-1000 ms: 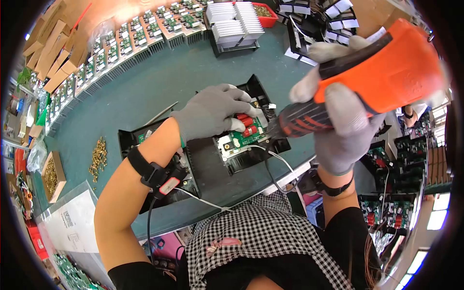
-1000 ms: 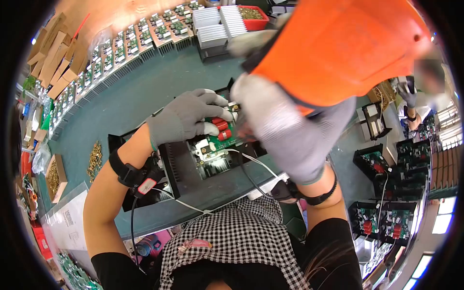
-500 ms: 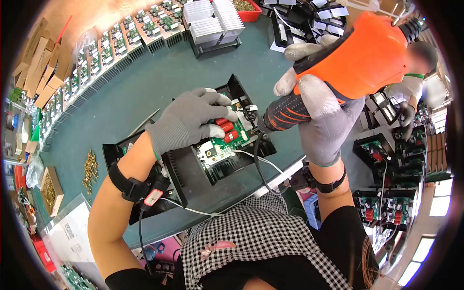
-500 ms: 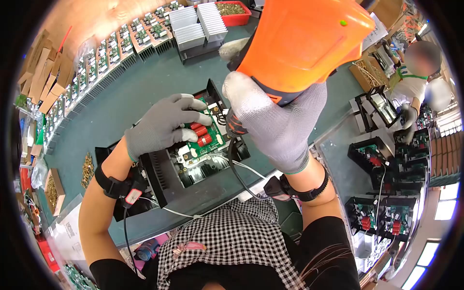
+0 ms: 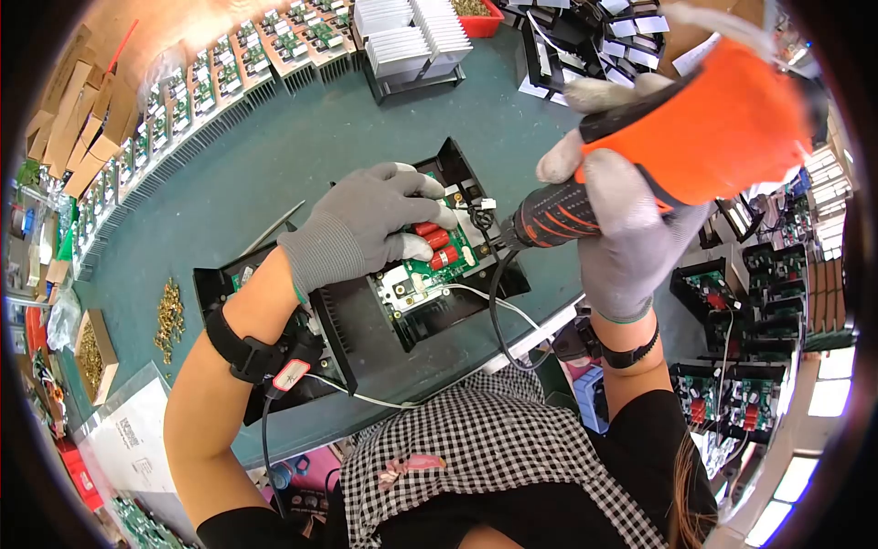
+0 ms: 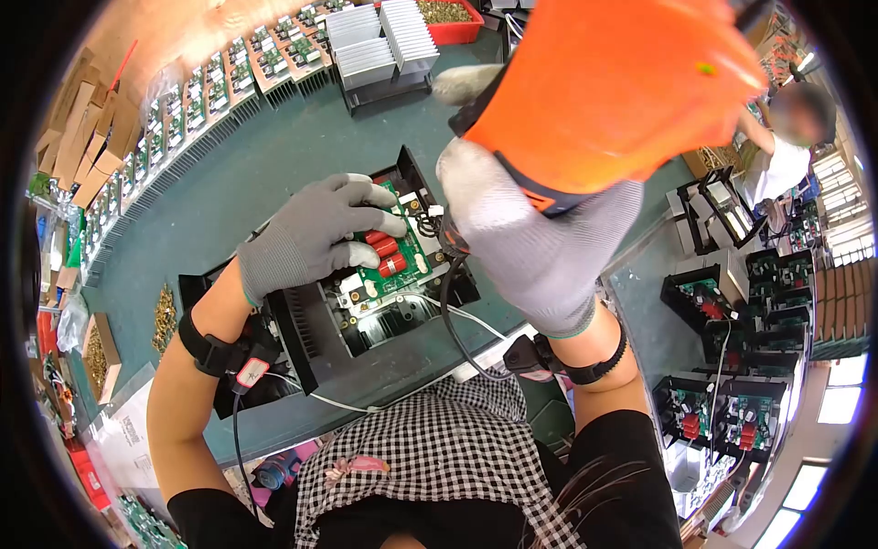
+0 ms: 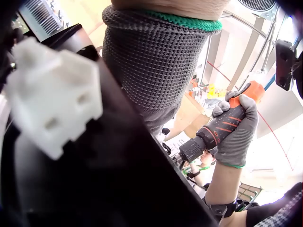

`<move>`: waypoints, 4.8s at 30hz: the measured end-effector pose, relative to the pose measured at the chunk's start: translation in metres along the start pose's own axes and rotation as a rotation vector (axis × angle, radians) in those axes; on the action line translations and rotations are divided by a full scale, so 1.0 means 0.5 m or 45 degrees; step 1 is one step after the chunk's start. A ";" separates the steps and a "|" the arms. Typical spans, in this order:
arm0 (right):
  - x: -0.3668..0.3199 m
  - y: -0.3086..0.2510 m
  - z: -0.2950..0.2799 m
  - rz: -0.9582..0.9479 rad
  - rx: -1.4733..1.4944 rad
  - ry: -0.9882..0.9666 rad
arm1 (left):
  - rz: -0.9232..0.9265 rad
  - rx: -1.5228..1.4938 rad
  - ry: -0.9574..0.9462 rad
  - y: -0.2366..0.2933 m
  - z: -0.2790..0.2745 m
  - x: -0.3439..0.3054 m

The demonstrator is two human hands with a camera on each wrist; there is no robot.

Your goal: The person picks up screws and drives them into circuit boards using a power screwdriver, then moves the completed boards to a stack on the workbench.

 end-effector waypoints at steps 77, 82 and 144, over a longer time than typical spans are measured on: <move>0.033 0.025 0.200 -0.132 0.054 -0.118 | -0.531 -0.227 0.261 -0.037 -0.059 -0.117; 0.038 0.023 0.211 -0.144 0.013 -0.127 | -0.501 -0.210 0.254 -0.041 -0.055 -0.116; -0.051 -0.005 0.289 0.024 0.809 -0.283 | -1.239 -0.637 0.926 -0.001 -0.074 -0.398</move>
Point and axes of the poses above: each hand's wrist, its own x-axis towards the middle knuckle, its own z-axis out of the palm, y = z × x, the point moved 4 cm from there along x, towards the middle knuckle, and after that the axes turned 6 degrees about y, right-handed, at the moved point
